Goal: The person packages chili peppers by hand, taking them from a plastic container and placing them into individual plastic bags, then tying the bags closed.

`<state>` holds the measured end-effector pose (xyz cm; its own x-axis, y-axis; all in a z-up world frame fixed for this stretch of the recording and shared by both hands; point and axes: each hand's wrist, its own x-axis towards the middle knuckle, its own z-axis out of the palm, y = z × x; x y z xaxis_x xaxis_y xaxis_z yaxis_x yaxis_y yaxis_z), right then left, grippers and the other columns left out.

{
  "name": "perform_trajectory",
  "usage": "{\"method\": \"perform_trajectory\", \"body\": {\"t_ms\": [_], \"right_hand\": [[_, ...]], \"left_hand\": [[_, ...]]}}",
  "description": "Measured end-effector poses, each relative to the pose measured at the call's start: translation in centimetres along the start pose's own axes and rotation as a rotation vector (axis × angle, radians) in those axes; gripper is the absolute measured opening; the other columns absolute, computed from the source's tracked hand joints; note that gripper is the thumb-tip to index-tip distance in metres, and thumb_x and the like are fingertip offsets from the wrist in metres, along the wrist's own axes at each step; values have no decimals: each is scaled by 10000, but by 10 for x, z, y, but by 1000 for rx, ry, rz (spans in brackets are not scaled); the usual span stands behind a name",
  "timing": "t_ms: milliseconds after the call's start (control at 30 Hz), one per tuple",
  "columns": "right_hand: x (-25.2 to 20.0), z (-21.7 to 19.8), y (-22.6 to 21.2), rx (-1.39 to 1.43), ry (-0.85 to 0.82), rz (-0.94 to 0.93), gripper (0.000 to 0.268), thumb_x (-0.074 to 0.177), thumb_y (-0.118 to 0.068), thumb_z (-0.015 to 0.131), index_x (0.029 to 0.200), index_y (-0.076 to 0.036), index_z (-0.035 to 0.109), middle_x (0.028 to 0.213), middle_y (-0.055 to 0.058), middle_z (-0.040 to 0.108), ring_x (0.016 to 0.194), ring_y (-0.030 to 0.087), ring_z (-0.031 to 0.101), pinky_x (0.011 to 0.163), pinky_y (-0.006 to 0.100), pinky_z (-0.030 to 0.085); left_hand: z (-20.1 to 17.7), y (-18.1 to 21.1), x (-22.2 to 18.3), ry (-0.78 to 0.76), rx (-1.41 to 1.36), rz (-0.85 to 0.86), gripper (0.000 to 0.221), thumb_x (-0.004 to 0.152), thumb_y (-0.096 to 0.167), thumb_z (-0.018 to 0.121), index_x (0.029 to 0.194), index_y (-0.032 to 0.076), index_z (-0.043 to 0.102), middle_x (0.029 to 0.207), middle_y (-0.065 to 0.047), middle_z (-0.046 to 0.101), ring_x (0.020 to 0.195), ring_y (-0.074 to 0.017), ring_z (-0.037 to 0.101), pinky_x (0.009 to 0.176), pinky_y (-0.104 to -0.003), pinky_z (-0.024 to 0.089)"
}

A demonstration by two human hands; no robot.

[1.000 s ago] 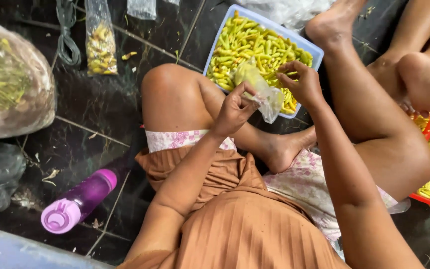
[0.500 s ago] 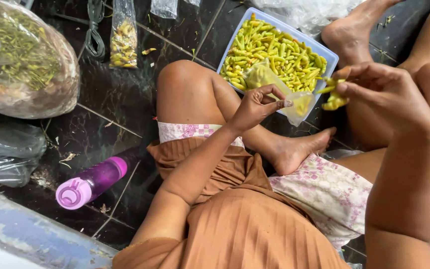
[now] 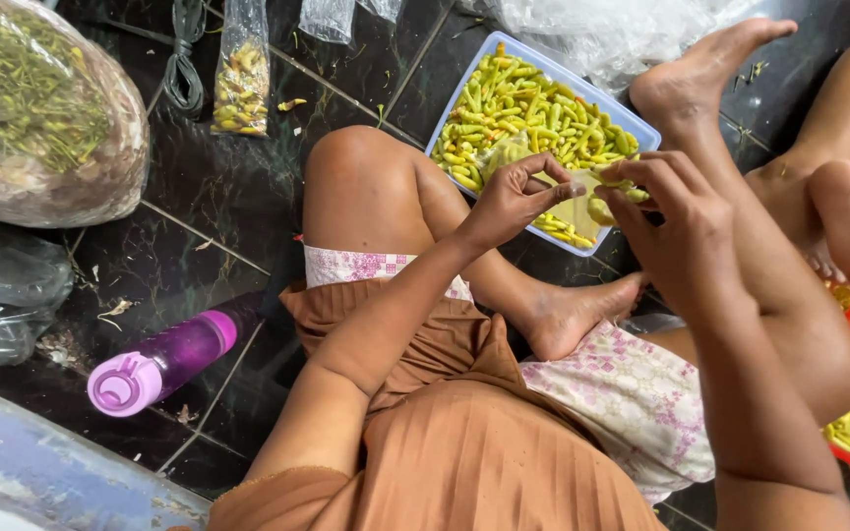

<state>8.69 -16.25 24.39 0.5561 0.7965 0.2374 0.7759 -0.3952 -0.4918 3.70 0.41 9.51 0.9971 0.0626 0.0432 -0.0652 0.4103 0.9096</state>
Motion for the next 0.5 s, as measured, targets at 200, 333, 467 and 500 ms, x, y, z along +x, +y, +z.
{"method": "perform_trajectory", "body": {"t_ms": [200, 333, 467, 500], "right_hand": [[-9, 34, 7, -4, 234, 10, 163, 1023, 153, 778, 1119, 111, 654, 1111, 255, 579, 1000, 316, 650, 845, 394, 669], [-13, 31, 12, 142, 207, 158, 153, 1025, 124, 760, 1102, 90, 632, 1116, 217, 602, 983, 324, 671, 813, 361, 621], [-12, 21, 18, 143, 69, 189, 175, 955, 196, 675, 1084, 80, 650, 1079, 181, 634, 867, 190, 617, 754, 261, 542], [-10, 19, 20, 143, 69, 190, 175, 955, 196, 675, 1084, 80, 650, 1079, 181, 634, 867, 190, 617, 754, 261, 542]], "left_hand": [[-4, -18, 12, 6, -17, -24, 192, 955, 291, 714, 930, 140, 599, 548, 130, 310, 548, 6, 212, 508, -196, 168], [-6, -15, 12, 39, -7, -54, 145, 961, 233, 730, 951, 110, 653, 495, 92, 408, 512, 15, 267, 503, -184, 212], [-5, -16, 13, 28, -30, -2, 154, 958, 232, 718, 910, 127, 615, 554, 121, 271, 549, -2, 206, 504, -205, 165], [-5, -15, 13, 27, -30, -4, 154, 958, 232, 718, 910, 127, 615, 554, 121, 271, 549, -2, 206, 504, -205, 165]]}}
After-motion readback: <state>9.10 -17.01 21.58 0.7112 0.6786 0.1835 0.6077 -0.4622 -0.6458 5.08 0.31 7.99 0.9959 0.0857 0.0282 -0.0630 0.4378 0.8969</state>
